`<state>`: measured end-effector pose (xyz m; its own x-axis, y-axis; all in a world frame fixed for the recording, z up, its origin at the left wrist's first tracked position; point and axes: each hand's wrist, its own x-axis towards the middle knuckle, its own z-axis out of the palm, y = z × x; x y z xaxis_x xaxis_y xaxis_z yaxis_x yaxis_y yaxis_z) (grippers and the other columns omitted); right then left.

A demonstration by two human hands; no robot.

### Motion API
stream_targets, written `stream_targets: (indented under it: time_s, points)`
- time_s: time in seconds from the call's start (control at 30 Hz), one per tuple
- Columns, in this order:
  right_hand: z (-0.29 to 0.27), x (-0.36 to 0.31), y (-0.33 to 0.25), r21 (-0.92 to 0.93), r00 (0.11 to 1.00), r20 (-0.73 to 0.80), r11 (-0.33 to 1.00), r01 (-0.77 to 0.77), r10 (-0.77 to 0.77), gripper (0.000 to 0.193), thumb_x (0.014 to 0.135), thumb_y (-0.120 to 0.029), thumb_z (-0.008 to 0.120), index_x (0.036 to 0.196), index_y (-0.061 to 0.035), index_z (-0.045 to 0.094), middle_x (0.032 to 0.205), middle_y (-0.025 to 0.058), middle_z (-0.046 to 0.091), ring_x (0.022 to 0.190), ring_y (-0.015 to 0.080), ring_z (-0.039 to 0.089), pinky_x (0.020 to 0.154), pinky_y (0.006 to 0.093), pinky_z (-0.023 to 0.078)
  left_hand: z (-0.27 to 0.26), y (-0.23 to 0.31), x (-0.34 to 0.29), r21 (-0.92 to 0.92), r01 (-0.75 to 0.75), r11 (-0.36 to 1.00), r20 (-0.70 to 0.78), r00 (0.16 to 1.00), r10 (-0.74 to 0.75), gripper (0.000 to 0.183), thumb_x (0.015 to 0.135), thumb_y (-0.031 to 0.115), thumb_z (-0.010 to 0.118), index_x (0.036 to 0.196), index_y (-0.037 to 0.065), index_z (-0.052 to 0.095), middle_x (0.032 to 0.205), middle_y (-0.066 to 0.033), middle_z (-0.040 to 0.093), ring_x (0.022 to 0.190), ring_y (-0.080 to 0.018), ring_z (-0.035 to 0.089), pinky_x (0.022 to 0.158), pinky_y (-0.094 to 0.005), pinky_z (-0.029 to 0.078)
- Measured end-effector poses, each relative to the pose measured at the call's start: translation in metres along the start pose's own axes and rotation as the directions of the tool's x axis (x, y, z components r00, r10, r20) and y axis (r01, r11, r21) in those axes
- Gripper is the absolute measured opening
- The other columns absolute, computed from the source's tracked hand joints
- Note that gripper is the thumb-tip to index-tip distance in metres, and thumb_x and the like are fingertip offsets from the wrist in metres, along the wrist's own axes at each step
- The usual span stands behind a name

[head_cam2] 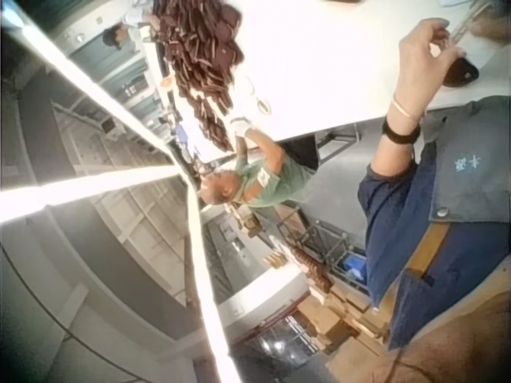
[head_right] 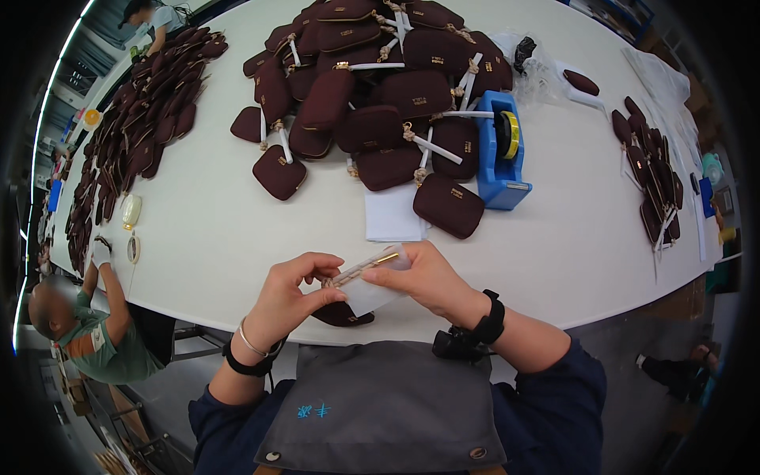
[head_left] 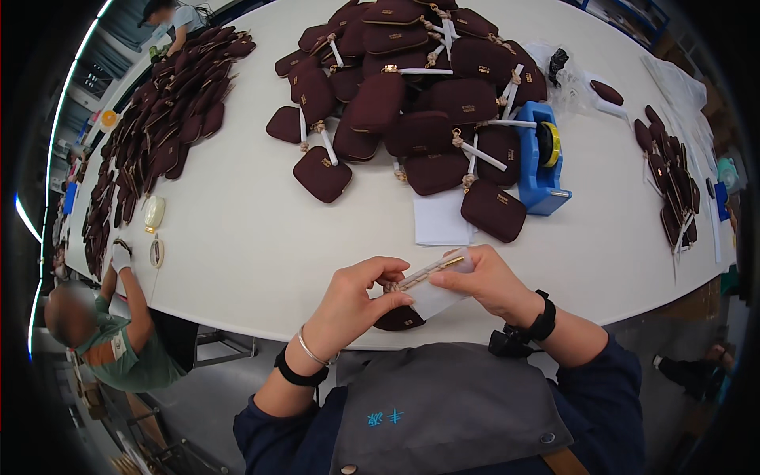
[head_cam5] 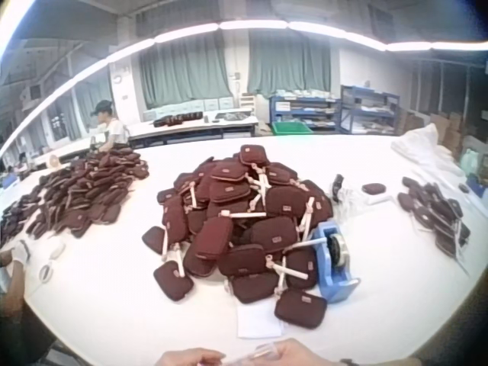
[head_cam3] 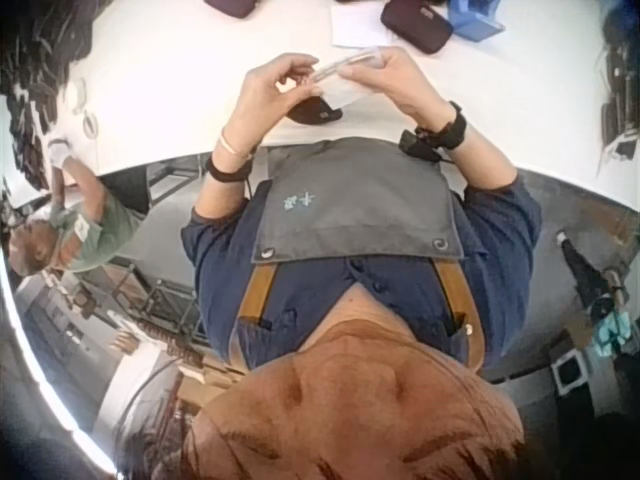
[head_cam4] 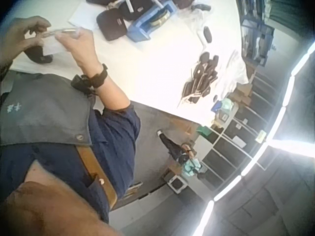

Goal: The person inserts a white paper tube into the drawstring of a maroon pouch and secures it with a small white band. The person repeats this process for multiple pouches, placing the finished items on a pile on the table.

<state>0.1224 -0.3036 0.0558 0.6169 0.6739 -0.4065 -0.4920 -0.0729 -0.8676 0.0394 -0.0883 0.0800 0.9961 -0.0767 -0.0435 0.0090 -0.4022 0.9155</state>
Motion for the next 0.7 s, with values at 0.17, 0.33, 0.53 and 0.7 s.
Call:
stream_targets:
  time_s: [0.17,0.33,0.53,0.7]
  points:
    - [-0.004,-0.001,-0.001,-0.082,1.000,0.017,0.997,0.010,-0.009,0.025,0.087,-0.019,0.073,0.104,0.0001,0.070,0.092,0.0028,0.069,0.082,0.0046,0.058,0.072,0.0209,0.046,0.001,0.001,0.003,-0.081,0.099,0.992,0.063,0.994,-0.094,0.030,0.080,0.012,0.077,0.107,0.002,0.068,0.090,-0.0049,0.072,0.080,-0.0109,0.061,0.074,-0.0253,0.045]
    - [-0.005,-0.003,-0.001,-0.086,0.999,0.003,0.995,0.043,-0.043,0.024,0.088,-0.021,0.072,0.101,0.0001,0.071,0.091,0.0036,0.070,0.081,0.0056,0.061,0.071,0.0213,0.047,0.008,0.002,0.006,-0.092,0.123,0.988,0.013,0.992,-0.122,0.021,0.084,0.011,0.073,0.102,0.000,0.071,0.090,-0.0052,0.071,0.082,-0.0109,0.061,0.078,-0.0261,0.047]
    - [-0.005,-0.003,-0.003,-0.097,0.995,-0.002,0.990,0.100,-0.100,0.024,0.090,-0.021,0.071,0.099,0.0008,0.071,0.087,0.0022,0.069,0.077,0.0050,0.060,0.067,0.0208,0.047,0.012,0.001,0.007,-0.096,0.118,0.988,-0.011,0.993,-0.119,0.021,0.086,0.011,0.072,0.103,-0.001,0.071,0.088,-0.0056,0.070,0.080,-0.0102,0.059,0.077,-0.0257,0.048]
    - [-0.007,-0.002,0.000,-0.183,0.988,-0.004,0.971,0.152,-0.156,0.021,0.090,-0.021,0.071,0.091,-0.0005,0.072,0.075,-0.0033,0.061,0.067,0.0020,0.049,0.058,0.0211,0.039,0.012,0.002,0.010,-0.045,0.101,0.994,0.015,0.995,-0.101,0.018,0.084,0.013,0.071,0.099,0.003,0.073,0.076,-0.0081,0.066,0.068,-0.0133,0.055,0.065,-0.0275,0.045]
